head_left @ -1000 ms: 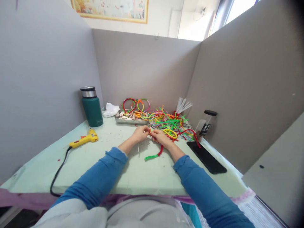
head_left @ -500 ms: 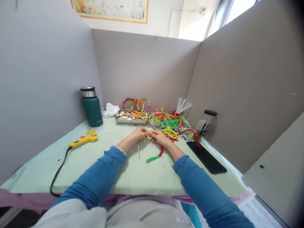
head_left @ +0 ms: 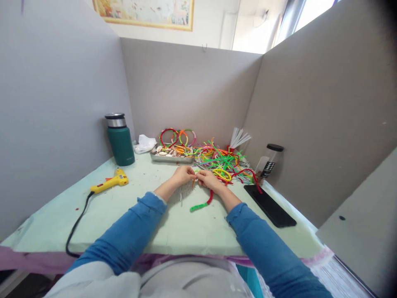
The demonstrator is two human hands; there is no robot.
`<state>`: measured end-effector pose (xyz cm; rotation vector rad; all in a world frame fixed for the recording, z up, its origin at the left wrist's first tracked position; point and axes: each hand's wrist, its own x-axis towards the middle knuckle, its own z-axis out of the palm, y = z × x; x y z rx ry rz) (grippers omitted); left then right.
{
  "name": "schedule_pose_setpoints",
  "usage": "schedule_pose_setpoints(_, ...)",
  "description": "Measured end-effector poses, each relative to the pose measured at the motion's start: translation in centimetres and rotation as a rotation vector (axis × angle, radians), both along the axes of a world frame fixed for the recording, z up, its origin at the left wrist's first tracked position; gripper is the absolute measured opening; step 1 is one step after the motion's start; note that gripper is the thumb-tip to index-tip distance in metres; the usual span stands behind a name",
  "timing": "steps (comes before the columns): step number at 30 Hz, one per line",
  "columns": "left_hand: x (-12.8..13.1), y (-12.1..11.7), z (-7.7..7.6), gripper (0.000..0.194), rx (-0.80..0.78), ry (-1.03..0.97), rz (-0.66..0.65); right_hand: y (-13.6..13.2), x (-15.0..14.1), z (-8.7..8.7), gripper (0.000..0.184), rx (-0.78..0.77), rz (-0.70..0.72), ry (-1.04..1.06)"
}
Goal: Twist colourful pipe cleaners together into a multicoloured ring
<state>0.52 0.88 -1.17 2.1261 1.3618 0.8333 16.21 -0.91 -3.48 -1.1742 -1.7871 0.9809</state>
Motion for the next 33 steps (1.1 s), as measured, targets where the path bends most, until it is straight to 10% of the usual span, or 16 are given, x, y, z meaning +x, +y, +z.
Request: schedule_pose_setpoints(33, -0.13, -0.67, 0.27, 0.02, 0.293, 0.342, -0.001, 0.17, -0.14, -0.15, 0.024, 0.016, -0.029, -0.045)
